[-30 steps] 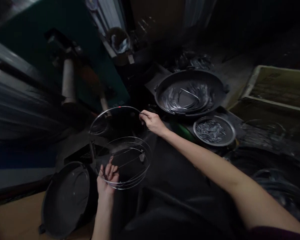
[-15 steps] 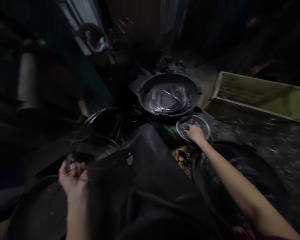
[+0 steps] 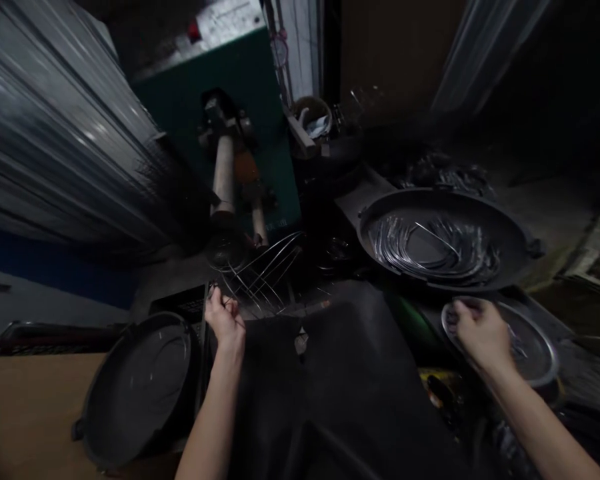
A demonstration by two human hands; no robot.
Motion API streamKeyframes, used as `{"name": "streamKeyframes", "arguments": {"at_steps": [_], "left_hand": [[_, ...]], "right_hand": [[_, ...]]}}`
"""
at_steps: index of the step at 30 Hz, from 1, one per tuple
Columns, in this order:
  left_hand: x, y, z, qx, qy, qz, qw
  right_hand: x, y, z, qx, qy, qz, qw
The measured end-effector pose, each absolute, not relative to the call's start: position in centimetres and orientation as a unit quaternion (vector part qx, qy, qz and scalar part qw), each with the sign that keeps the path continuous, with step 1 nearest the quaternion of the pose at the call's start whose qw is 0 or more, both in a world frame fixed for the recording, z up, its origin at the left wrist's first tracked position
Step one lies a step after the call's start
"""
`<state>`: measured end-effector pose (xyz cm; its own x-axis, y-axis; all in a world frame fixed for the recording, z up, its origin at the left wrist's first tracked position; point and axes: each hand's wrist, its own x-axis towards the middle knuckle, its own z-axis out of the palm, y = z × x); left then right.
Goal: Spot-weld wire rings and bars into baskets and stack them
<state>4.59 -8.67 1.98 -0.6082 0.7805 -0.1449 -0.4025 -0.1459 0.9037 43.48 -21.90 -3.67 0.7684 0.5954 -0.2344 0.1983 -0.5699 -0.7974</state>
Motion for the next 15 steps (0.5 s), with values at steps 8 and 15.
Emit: {"name": "streamKeyframes", "arguments": {"at_steps": [8, 15], "left_hand": [[3.2, -8.6, 2.0, 0.184, 0.507, 0.761, 0.359], [2.3, -8.6, 1.2, 0.163, 0.516, 0.763, 0.354]], "right_hand": [[27.8, -11.9, 2.1, -0.587, -0.312, 0.511, 0.546], [20.3, -6.7, 4.9, -0.498, -0.28, 0.575, 0.585]]}}
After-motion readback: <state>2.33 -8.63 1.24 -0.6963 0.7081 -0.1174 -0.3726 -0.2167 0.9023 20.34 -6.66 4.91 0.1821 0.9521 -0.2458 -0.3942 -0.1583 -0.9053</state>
